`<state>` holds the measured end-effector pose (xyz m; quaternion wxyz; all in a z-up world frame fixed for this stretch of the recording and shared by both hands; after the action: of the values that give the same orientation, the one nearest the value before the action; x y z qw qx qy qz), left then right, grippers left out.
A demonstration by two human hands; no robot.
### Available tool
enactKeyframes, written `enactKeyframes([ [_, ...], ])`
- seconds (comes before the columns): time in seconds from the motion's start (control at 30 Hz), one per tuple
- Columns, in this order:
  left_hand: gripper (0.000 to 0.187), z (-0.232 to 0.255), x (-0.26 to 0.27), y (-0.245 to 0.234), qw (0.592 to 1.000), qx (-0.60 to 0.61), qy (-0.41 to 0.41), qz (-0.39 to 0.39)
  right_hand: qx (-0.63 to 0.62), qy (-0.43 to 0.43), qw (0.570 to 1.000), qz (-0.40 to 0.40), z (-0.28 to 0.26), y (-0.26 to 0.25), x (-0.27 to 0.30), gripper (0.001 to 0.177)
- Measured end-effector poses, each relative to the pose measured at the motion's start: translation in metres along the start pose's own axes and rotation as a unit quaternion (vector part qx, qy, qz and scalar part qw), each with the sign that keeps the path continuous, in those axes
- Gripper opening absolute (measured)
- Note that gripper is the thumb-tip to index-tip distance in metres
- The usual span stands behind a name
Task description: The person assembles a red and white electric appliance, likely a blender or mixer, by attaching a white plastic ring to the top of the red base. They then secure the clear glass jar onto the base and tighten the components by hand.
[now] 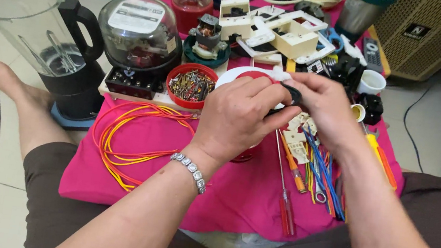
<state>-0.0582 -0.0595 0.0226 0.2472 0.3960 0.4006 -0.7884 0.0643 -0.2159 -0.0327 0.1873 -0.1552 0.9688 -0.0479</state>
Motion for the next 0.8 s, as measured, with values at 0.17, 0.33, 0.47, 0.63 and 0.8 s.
enactKeyframes([
  [0.17,0.017,0.0,0.001,-0.001,1.0,0.007,-0.005,-0.001,0.04,-0.032,0.992,0.114,-0.002,0.01,0.036,0.029],
  [0.33,0.017,-0.008,-0.002,0.004,1.0,0.023,0.012,-0.006,0.18,-0.113,0.958,0.194,0.002,0.013,0.072,0.02],
  [0.47,0.018,-0.011,-0.028,0.005,0.977,0.098,-0.161,-0.1,0.221,-0.161,0.936,0.221,-0.013,0.02,0.083,0.017],
  [0.63,0.026,-0.048,-0.062,0.033,0.902,0.096,-0.381,-0.177,0.282,-0.223,0.912,0.196,-0.043,0.037,0.081,0.014],
  [0.8,0.024,-0.119,-0.071,0.085,0.812,0.13,-0.537,-0.19,0.384,-0.306,0.856,0.163,-0.066,0.064,0.089,0.013],
])
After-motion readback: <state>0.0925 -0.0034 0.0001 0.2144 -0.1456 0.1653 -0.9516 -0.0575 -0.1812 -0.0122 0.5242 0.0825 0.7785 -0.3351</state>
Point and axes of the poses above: each hand's wrist, its own x-axis away from the middle knuckle, its own y-axis out of the palm, z = x × y, the point moved 4 cm from there along -x, towards the middle knuckle, and after that the axes turned 15 degrees about -y, right-handed, at the moved point
